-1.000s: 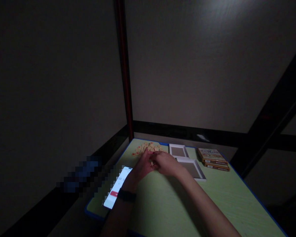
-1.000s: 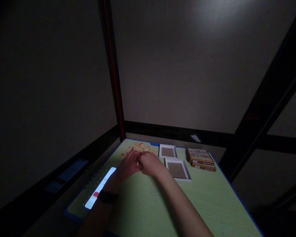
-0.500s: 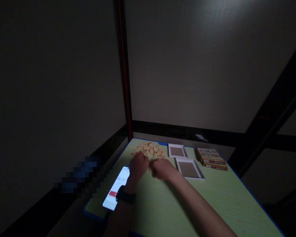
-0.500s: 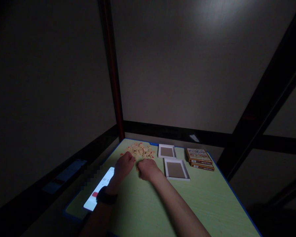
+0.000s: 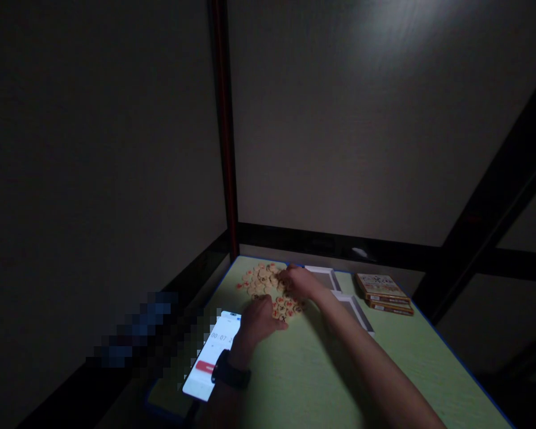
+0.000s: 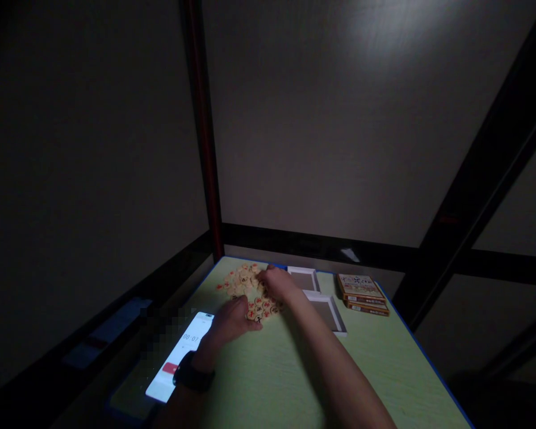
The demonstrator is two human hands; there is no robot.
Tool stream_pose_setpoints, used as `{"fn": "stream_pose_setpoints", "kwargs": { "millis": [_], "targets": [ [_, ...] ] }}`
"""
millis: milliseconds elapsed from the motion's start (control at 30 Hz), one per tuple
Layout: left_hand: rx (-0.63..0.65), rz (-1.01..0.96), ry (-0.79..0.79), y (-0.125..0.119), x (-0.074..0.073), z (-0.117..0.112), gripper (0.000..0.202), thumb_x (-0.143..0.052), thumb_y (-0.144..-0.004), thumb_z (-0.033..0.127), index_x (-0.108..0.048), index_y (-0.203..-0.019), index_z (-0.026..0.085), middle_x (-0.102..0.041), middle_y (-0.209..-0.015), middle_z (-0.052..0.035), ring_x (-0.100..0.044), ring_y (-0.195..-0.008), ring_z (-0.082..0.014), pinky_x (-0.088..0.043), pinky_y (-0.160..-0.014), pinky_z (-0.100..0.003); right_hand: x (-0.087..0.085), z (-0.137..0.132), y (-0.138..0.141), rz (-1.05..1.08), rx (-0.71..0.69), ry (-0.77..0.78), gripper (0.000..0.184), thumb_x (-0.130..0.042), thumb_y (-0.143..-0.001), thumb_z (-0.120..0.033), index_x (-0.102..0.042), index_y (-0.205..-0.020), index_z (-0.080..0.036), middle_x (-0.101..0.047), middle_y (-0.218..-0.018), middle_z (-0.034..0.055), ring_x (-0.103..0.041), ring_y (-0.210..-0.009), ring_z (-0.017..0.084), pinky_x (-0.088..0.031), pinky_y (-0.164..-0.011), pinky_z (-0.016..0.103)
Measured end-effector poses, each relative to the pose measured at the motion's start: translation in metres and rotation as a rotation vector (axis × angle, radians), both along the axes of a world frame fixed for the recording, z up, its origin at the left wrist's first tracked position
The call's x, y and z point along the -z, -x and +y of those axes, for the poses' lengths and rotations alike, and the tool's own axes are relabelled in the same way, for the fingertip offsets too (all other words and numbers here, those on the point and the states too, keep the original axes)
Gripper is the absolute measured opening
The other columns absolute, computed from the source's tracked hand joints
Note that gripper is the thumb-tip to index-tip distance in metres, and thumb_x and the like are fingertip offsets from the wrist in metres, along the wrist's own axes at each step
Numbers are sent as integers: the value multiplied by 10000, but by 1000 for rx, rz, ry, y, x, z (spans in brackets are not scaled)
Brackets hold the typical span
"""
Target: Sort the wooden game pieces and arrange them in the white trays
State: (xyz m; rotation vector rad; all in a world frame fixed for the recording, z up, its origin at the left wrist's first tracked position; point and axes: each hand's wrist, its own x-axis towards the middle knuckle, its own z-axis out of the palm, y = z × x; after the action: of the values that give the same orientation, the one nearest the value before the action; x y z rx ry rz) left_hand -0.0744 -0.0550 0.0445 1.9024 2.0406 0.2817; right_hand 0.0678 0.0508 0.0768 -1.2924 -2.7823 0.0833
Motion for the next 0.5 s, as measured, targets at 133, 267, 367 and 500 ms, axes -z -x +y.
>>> {"fn": "stream_pose_setpoints", "kwargs": {
  "millis": [133,267,367,500],
  "targets": [
    [-17,45,19,-1,4,2,457,-740,-745,432,-593,-1084,164,-684,-1159,-126,-626,-1115,-280,-455,-849,-305,8,13,10,-47,-30,19,273,-535,-820,-90,-726,-960,-225,-705,-1072,84,-665,-982,205,-420,-748,233],
    [-1,41,13,1,5,2,450,-722,-772,435,-588,-1104,162,-689,-1141,-123,-626,-1120,-274,-449,-866,-306,15,19,15,-59,-20,28,270,-552,-808,-91,-728,-972,-213,-721,-1078,97,-670,-973,215,-415,-714,240],
    [0,40,24,1,4,1,467,-726,-769,439,-583,-1113,158,-692,-1125,-119,-625,-1119,-272,-447,-872,-305,13,23,10,-54,-7,44,263,-559,-810,-101,-729,-983,-205,-739,-1032,91,-677,-940,208,-406,-692,235],
    [8,33,40,0,3,1,493,-746,-742,462,-585,-1105,169,-691,-1129,-108,-626,-1110,-268,-447,-870,-302,4,22,-12,-65,24,86,223,-611,-788,-116,-735,-951,-205,-753,-958,64,-679,-889,189,-398,-676,217]
  ]
}}
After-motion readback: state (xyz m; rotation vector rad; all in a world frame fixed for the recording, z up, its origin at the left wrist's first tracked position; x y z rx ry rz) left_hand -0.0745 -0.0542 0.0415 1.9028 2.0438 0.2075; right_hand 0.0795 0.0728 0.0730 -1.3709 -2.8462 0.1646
